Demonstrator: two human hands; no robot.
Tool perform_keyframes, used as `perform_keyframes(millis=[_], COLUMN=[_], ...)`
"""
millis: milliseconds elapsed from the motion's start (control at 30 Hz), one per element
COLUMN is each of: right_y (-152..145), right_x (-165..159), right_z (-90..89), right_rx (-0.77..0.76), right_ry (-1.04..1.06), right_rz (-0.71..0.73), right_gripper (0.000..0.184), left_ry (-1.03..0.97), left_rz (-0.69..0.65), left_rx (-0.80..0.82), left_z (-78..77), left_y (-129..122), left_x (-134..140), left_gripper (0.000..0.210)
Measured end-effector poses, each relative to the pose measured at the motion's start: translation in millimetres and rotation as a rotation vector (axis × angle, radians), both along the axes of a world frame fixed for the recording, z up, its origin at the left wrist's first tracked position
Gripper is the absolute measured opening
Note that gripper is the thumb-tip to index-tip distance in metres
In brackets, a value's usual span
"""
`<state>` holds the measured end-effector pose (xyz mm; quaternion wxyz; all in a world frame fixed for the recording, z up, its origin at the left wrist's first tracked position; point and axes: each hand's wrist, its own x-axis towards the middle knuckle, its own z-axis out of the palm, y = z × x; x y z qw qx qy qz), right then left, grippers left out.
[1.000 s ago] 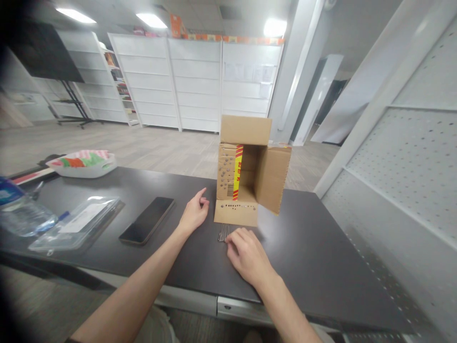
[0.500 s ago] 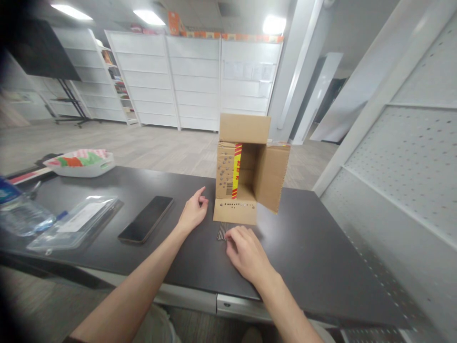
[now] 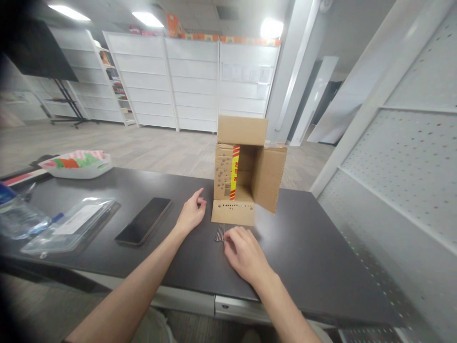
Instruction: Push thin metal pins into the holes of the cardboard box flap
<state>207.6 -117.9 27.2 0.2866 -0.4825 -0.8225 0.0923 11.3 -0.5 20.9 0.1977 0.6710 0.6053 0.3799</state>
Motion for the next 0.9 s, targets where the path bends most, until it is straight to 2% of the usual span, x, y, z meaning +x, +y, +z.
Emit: perform_keyframes(millis=[233, 567, 700, 900], right_y=[9.3, 53.8, 67.5, 74.0], right_x=[11.0, 18.9, 13.1, 5.5], right_z=[4.9, 23.5, 23.7, 12.4], right_rx=[0.0, 0.076, 0.075, 0.243], right_ry=[0.034, 0.082, 0.059, 0.025], right_rz=[-0.078, -0.244, -0.344, -0.389], right_gripper=[0.007, 0.009, 0.009, 0.009], left_ry=[-0.004, 0.004, 0.002, -0.006], left_rz=[0.0, 0.005, 0.0, 0.002], left_rx=[-0.001, -0.019, -0.009, 0.008], left_z=[-0.3, 1.7, -0.2, -3.1], left_y=[0.3, -0.3, 0.6, 1.7], left_x=[-0.2, 0.6, -0.1, -1.2], left_gripper=[0.058, 0.057, 0.056, 0.056])
